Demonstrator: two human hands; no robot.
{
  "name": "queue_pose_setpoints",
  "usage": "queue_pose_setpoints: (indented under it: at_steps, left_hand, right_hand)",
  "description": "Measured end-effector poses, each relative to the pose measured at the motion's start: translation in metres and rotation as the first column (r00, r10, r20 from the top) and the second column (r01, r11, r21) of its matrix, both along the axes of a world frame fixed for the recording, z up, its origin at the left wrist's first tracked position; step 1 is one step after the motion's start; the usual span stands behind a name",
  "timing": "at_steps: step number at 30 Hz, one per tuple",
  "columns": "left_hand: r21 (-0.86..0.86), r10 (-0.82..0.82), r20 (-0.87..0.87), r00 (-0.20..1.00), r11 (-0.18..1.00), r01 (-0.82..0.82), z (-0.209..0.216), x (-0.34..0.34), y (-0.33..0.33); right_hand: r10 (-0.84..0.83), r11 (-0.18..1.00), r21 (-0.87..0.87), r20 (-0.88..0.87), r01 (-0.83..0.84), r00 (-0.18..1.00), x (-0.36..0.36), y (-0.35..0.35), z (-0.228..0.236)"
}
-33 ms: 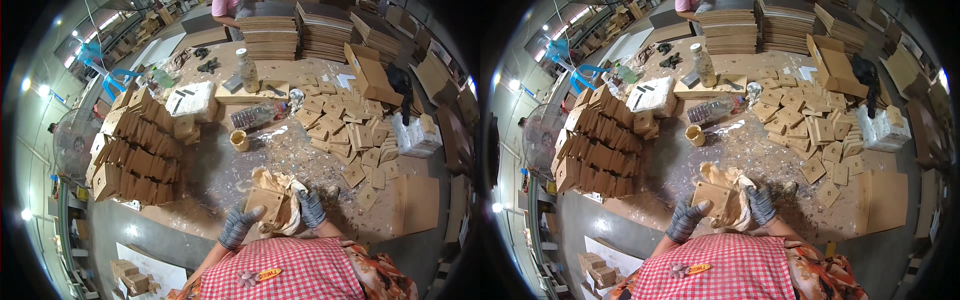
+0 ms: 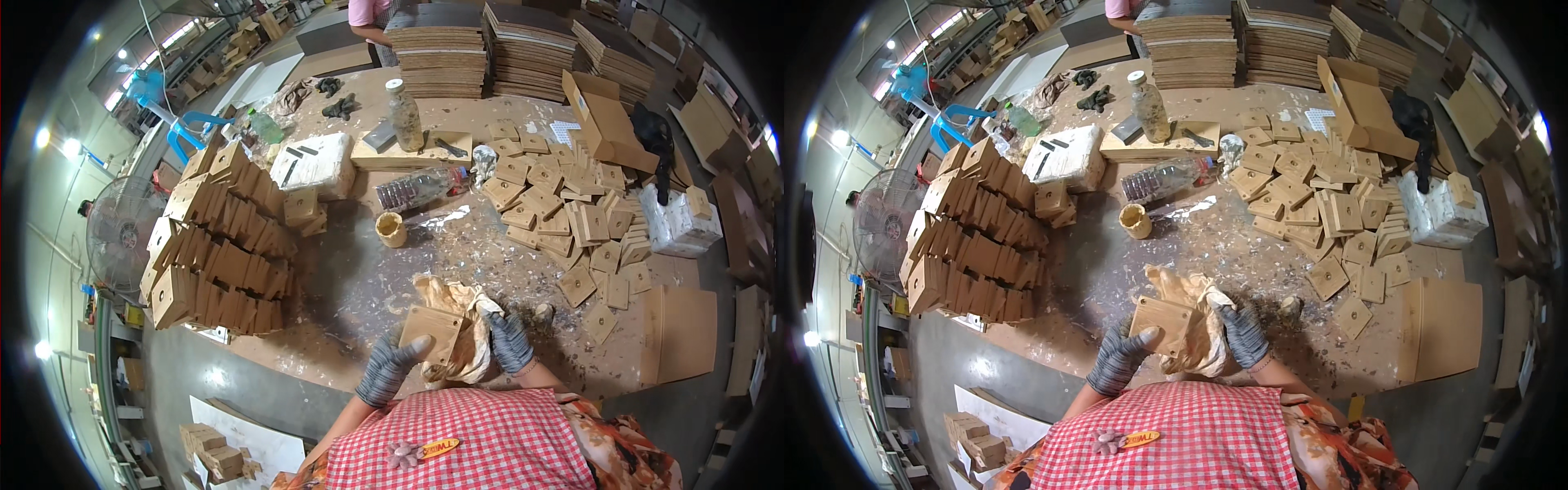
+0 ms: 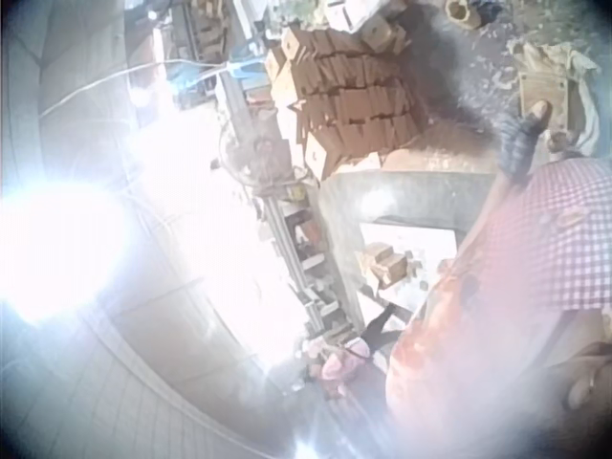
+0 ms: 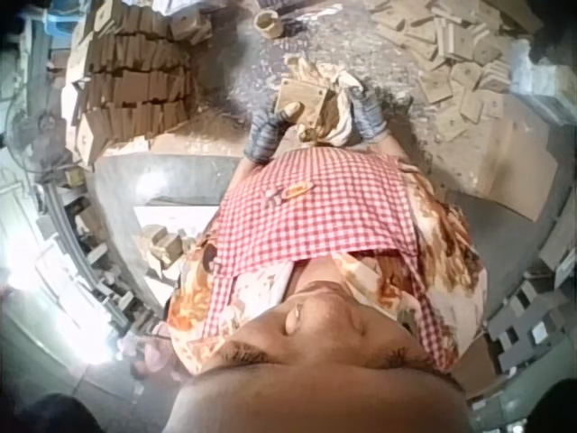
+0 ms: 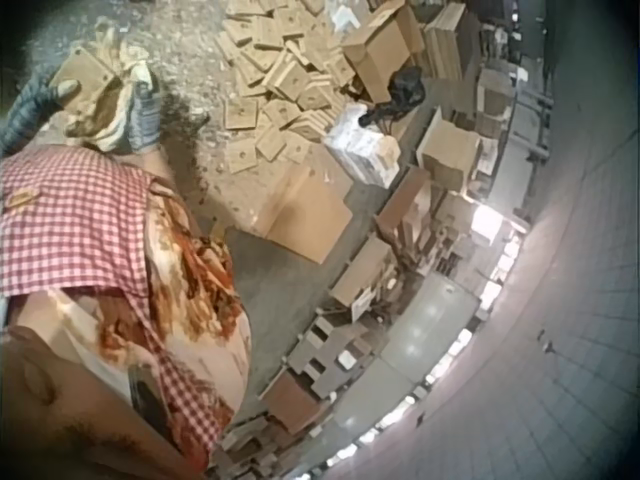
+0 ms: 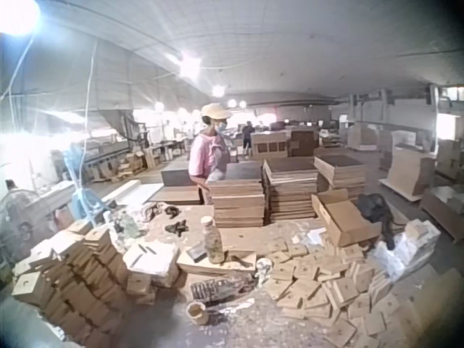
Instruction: The person applies glue from a small container to the surface of a square wooden block and then attaches a small wooden triangular piece to it by hand.
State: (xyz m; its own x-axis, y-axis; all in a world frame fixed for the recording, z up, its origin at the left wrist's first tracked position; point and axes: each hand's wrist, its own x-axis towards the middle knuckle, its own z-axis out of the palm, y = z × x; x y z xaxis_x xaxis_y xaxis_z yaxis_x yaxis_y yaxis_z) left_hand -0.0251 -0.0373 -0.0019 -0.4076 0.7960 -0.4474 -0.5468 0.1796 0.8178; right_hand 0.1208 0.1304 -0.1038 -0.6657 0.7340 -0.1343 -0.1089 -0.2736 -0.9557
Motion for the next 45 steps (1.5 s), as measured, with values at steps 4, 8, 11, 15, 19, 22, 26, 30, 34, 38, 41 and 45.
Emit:
queue_pose_setpoints:
  at_steps: [4,8,11,15,19,22,26,30,34,38,41,45]
  left_hand:
    - [-0.004,0.040,0.113,0.993,0.999,-0.040,0.001,0.000,0.001]
    - [-0.025,0.012,0.096,0.995,1.000,-0.009,-0.005,-0.003,0.000]
    - [-0.032,0.004,0.088,0.996,0.999,-0.002,0.000,-0.003,0.001]
    - [-0.003,0.008,0.061,0.998,1.000,-0.008,0.005,-0.001,0.000]
    - [-0.033,0.000,0.001,1.000,0.999,0.000,0.008,0.000,0.002]
    - [-0.073,-0.022,-0.057,0.998,0.997,0.018,0.005,-0.002,0.000]
    - [-0.099,-0.078,-0.134,0.988,0.993,0.065,0.000,-0.003,-0.002]
    - [-0.088,-0.089,-0.156,0.984,0.993,0.076,-0.005,-0.003,-0.001]
    - [-0.121,-0.178,-0.254,0.951,0.981,0.152,-0.011,-0.005,0.000]
    - [-0.191,-0.320,-0.487,0.813,0.947,0.259,-0.011,-0.005,0.001]
    - [-0.174,-0.291,-0.446,0.846,0.956,0.237,-0.015,-0.002,0.002]
    - [-0.165,-0.308,-0.460,0.833,0.951,0.261,-0.019,-0.001,-0.002]
  right_hand:
    - [0.301,0.949,-0.039,-0.178,-0.312,0.937,0.002,-0.002,0.015]
    - [0.289,0.956,0.051,0.002,-0.288,0.957,0.001,-0.008,0.027]
    - [0.267,0.964,0.021,-0.050,-0.266,0.962,0.004,-0.008,0.018]
    - [0.152,0.988,-0.029,0.031,-0.151,0.988,-0.002,-0.011,0.039]
    - [0.245,0.963,-0.097,-0.061,-0.250,0.968,0.002,0.003,0.013]
    - [0.377,0.915,0.100,0.126,-0.390,0.917,0.001,0.004,0.034]
    - [0.247,0.913,0.222,0.369,-0.343,0.896,0.005,0.006,0.035]
    - [0.055,0.976,0.193,0.235,-0.102,0.970,-0.007,0.010,0.024]
    - [0.168,0.986,0.005,-0.047,-0.168,0.985,-0.012,0.009,0.033]
    - [0.324,0.903,0.308,-0.036,-0.298,0.945,-0.030,-0.007,0.066]
    - [0.347,0.853,0.320,0.240,-0.411,0.907,-0.025,-0.004,0.060]
    - [0.309,0.783,0.479,0.252,-0.396,0.917,-0.025,-0.004,0.057]
